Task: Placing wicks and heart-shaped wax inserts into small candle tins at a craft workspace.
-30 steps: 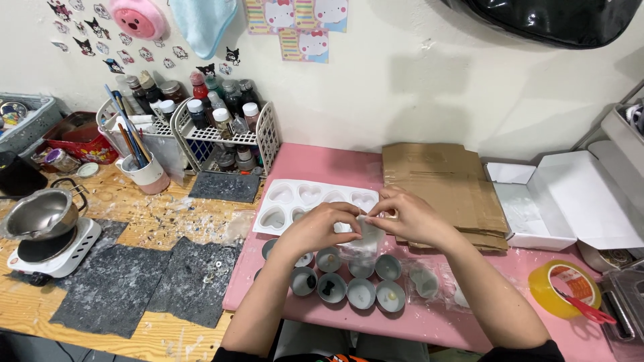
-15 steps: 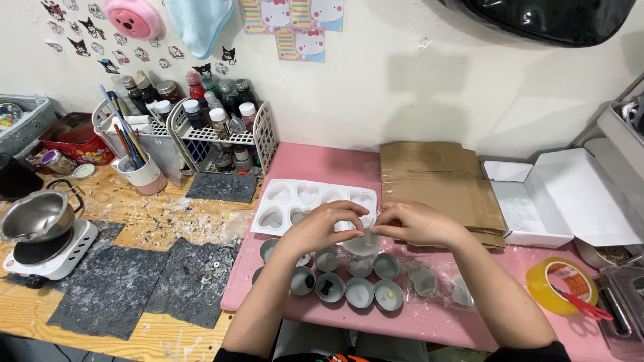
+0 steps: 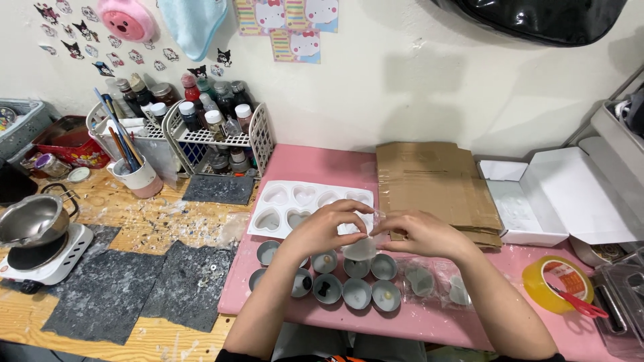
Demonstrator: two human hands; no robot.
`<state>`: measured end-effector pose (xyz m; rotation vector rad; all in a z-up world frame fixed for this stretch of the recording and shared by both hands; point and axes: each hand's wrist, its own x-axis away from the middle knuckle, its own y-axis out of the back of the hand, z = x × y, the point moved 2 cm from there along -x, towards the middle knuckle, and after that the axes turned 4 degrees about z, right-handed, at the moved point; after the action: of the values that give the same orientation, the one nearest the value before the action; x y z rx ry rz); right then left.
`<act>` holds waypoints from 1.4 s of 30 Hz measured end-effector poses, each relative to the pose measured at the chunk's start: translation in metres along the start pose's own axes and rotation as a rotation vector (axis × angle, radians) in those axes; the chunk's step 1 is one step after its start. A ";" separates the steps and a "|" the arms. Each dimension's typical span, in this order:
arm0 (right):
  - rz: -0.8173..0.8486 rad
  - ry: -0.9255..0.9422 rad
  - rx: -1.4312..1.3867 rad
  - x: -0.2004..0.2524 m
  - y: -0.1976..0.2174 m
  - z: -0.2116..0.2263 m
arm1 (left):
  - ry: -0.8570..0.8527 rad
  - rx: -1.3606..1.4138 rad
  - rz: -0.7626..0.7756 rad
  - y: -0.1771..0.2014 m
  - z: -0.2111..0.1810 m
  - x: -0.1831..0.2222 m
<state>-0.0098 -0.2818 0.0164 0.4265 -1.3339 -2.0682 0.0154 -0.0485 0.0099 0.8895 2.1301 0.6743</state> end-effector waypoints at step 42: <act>-0.806 -0.011 -0.611 0.051 -0.061 -0.057 | 0.247 0.663 -0.227 -0.076 0.038 -0.014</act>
<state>-0.0353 -0.3378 -0.0600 0.7471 -0.4727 -2.9765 0.0226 -0.0997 -0.0592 0.9039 2.6856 -0.0641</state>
